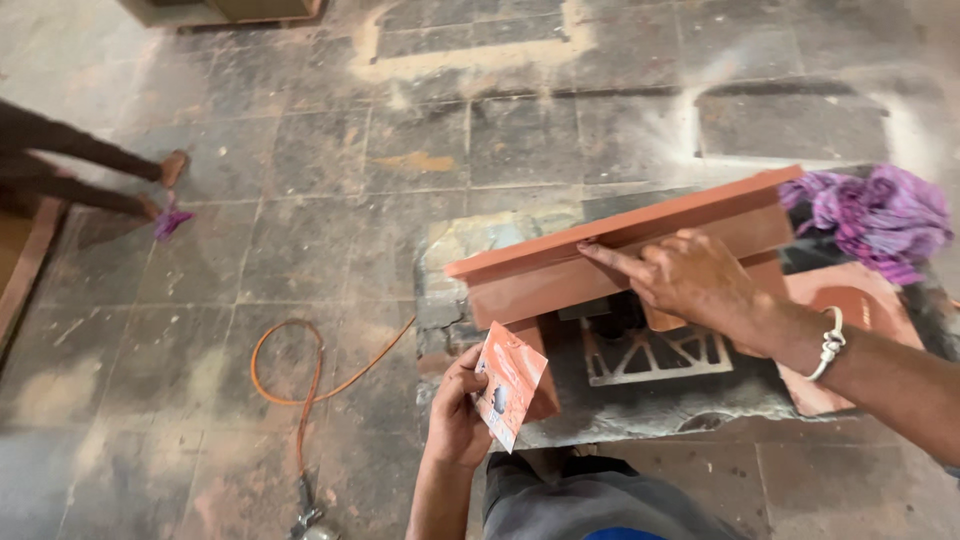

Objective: The person sands a small wooden stool with a sanding block, focusing on the legs and edges. They repeatedly dip the sanding block into a container of reddish paste and continue sanding the stool's surfaces.

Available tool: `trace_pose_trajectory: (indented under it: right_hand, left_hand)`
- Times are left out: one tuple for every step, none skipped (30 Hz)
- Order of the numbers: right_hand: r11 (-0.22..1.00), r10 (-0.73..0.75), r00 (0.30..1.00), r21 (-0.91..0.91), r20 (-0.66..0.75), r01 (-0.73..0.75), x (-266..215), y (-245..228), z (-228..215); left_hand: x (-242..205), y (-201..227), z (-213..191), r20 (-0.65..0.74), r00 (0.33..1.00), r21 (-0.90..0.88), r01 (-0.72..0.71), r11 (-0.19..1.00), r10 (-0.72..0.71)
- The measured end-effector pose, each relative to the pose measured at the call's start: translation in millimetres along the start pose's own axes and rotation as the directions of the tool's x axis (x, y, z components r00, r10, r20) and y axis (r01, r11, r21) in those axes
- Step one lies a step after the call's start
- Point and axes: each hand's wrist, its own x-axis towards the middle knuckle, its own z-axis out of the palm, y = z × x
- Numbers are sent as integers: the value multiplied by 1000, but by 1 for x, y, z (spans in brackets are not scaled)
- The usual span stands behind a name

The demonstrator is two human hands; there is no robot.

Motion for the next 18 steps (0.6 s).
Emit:
trace_pose_trajectory:
  right_hand:
    - [1000,7,1000,-17,-16,-7,-8,10,5]
    - [999,11,999,-32,-32,-12,-16,19,9]
    - [999,18,999,-34,-46,-20,-26,29,10]
    - [999,24,998,-34,-62,-26,-33,40,11]
    - [999,30,996,-35,-79,-33,-40,48,11]
    - [995,51,997,-82,-58,-56,-45,57,11]
    - [989,73,997,-129,-38,-78,-51,65,11]
    - [979,100,995,-175,-17,-101,-58,73,12]
    - [977,97,995,-188,-30,-101,-64,81,13]
    - [974,94,995,-204,-43,-101,-71,91,14]
    - [970,91,994,-219,-56,-101,-80,100,15]
    - [966,142,989,-213,-34,-146,-87,109,18]
    - [960,192,981,-208,-11,-190,-94,117,20]
    - [951,238,971,-203,6,-231,-100,124,22]
    - [950,250,968,-187,-30,-251,-106,129,23]
    - [947,261,963,-175,-69,-269,-112,134,23]
    - [944,271,956,-163,-108,-286,-116,136,22]
    - [934,334,934,-85,-131,-346,-117,134,20]
  left_hand:
    - [3,-3,4,12,1000,1,12,1000,-12]
    - [5,-6,9,24,999,2,33,999,-33]
    - [7,-8,14,35,998,4,55,998,-55]
    - [10,-11,18,46,996,7,74,997,-74]
    - [11,-14,23,56,995,8,80,997,-81]
    - [12,-17,27,65,994,9,85,996,-86]
    - [13,-20,30,74,993,11,91,996,-91]
    - [13,-22,32,72,993,19,97,995,-98]
    - [12,-25,34,69,992,27,104,994,-105]
    - [12,-28,36,68,991,35,110,993,-112]
    - [13,-31,37,94,988,36,122,992,-125]
    - [13,-34,37,118,984,37,132,991,-135]
    - [13,-37,38,141,979,38,142,989,-146]
    - [15,-40,38,76,983,68,160,985,-165]
    - [16,-44,40,10,983,97,180,979,-182]
    - [19,-49,41,-52,980,124,196,973,-191]
    - [21,-53,42,63,979,100,188,977,-195]
    - [24,-57,44,173,966,75,183,980,-194]
